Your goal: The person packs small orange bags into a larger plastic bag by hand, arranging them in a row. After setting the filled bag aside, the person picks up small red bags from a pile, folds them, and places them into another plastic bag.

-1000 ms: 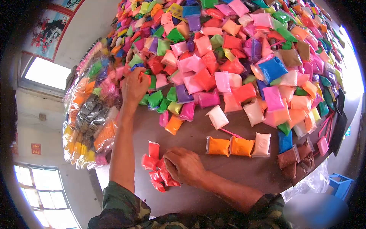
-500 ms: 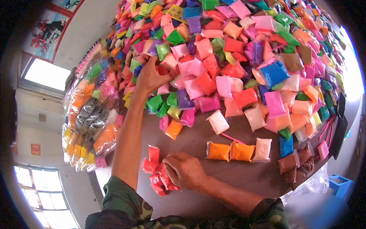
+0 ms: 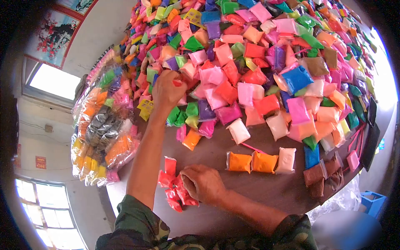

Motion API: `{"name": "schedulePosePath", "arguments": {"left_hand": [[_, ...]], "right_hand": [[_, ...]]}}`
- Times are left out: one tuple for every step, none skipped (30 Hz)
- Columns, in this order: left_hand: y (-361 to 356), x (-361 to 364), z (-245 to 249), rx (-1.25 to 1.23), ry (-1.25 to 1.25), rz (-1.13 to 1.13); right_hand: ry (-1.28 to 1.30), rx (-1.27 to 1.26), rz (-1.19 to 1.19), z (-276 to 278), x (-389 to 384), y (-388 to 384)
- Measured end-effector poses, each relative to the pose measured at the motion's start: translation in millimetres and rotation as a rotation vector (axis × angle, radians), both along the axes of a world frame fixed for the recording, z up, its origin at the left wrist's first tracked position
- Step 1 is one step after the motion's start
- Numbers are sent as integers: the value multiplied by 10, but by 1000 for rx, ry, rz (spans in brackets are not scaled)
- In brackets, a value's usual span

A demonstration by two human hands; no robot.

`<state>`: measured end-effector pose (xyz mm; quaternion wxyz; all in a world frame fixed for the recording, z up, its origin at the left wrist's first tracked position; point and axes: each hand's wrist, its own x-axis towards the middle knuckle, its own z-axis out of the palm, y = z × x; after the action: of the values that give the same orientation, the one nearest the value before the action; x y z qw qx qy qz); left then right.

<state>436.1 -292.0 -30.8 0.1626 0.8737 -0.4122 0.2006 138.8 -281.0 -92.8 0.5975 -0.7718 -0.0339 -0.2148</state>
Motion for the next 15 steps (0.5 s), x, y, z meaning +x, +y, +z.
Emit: {"name": "schedulePosePath", "arguments": {"left_hand": [[68, 27, 23, -13, -26, -2], [139, 45, 39, -57, 34, 4], [209, 18, 93, -100, 93, 11], [289, -9, 150, -144, 151, 19], [382, -39, 212, -166, 246, 33], [474, -90, 295, -189, 342, 47], [561, -120, 358, -213, 437, 63], [666, -97, 340, -258, 586, 66], [746, -174, 417, -287, 748, 62], [823, -314, 532, -316, 911, 57], [910, -423, 587, -346, 1078, 51], [1063, -418, 482, -330, 970, -50], [1168, -528, 508, -247, 1037, 2], [1280, -654, 549, -162, 1103, 53], [1352, -776, 626, -77, 1165, 101]], "right_hand": [[-2, 0, 1, 2, -2, -1], [26, -15, 4, 17, -11, -7], [52, -29, 10, 38, -22, -18], [79, -44, 16, 51, -25, -22], [59, -27, 7, 48, -20, -16], [40, -11, -2, 37, -11, -8], [22, 5, -10, 31, -4, -1], [22, 4, -10, 33, -2, 2], [23, 2, -10, 35, 2, 0], [25, 0, -11, 35, 5, -1], [32, -7, -11, 32, 7, -4], [42, -14, -10, 26, 6, -9], [55, -17, -9, 20, -2, -3], [54, -3, -15, 17, -5, 4], [50, 10, -23, 14, 8, -1]]}}
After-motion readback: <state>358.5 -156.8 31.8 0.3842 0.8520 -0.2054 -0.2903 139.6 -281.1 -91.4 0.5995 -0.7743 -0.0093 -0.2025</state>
